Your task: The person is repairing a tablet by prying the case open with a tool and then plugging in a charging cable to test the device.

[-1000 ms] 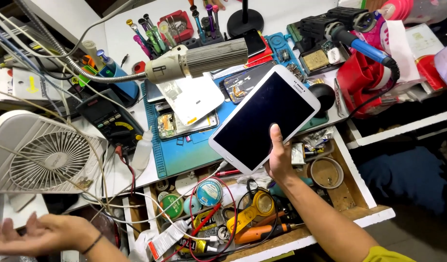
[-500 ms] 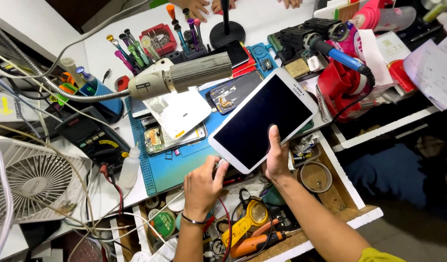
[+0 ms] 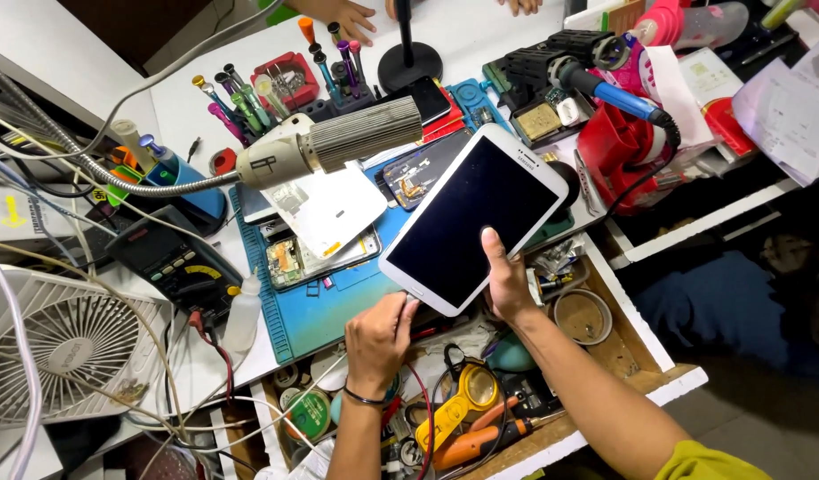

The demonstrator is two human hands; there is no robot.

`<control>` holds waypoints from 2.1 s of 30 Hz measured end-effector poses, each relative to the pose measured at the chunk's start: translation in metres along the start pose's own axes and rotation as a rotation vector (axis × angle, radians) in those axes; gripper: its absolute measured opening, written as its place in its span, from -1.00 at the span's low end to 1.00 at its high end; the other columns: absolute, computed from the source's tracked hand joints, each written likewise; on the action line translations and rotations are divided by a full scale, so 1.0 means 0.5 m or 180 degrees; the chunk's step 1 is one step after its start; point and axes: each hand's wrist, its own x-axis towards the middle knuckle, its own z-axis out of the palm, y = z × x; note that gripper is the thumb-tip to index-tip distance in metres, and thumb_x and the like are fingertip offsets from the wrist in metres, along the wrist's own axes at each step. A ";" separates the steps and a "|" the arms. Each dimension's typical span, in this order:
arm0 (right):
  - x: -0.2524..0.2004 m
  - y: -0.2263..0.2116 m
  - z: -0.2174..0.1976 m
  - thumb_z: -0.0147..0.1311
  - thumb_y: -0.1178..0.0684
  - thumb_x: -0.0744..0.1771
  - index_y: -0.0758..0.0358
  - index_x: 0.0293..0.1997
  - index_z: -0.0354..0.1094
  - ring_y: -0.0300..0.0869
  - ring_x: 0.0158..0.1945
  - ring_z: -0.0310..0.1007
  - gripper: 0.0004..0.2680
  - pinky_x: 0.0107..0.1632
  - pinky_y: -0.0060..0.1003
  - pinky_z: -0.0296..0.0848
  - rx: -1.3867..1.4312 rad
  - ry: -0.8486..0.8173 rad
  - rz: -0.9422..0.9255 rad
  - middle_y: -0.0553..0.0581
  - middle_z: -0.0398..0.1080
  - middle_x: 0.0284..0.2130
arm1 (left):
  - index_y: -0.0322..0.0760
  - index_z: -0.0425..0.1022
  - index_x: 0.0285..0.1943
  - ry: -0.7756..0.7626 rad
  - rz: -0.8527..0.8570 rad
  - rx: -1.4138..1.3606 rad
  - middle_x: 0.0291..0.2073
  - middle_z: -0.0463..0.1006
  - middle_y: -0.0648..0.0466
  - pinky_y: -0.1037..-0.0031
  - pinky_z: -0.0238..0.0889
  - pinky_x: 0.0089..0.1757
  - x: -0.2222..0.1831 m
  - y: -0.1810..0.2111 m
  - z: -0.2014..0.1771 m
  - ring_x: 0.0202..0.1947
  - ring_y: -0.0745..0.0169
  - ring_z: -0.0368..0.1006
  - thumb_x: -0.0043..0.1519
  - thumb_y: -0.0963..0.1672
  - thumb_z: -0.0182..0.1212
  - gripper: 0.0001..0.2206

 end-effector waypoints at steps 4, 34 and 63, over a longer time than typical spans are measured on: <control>0.004 -0.003 0.003 -0.06 -0.19 0.37 0.35 0.15 0.40 -0.14 0.38 0.31 -0.60 0.49 -0.28 0.15 -0.0030 0.0070 0.0359 0.16 0.43 0.19 | -0.11 0.32 -0.42 0.0011 -0.0080 0.0072 -0.64 0.30 0.20 0.58 0.25 -0.59 0.000 0.002 -0.002 -0.69 0.40 0.21 0.37 -0.09 0.15 -0.74; 0.004 0.026 -0.018 -0.09 -0.28 0.40 -0.09 -0.59 -0.05 -0.36 -0.45 0.11 -0.63 -0.04 -0.42 0.34 -0.0342 0.0008 0.0290 -0.18 -0.07 -0.62 | -0.11 0.37 -0.39 -0.0168 -0.0199 0.0044 -0.63 0.35 0.20 0.67 0.29 -0.60 0.000 -0.001 -0.003 -0.69 0.43 0.24 0.39 -0.06 0.11 -0.75; -0.005 -0.021 0.030 -0.08 -0.10 0.39 0.29 0.34 0.21 -0.14 0.43 0.21 -0.61 0.48 -0.23 0.14 0.0407 0.0431 -0.0263 0.14 0.28 0.32 | 0.18 0.37 0.39 -0.1169 -0.2597 0.1715 0.18 0.49 0.15 0.16 0.48 -0.11 0.030 -0.006 -0.208 0.09 0.05 0.50 0.22 0.12 0.19 -0.48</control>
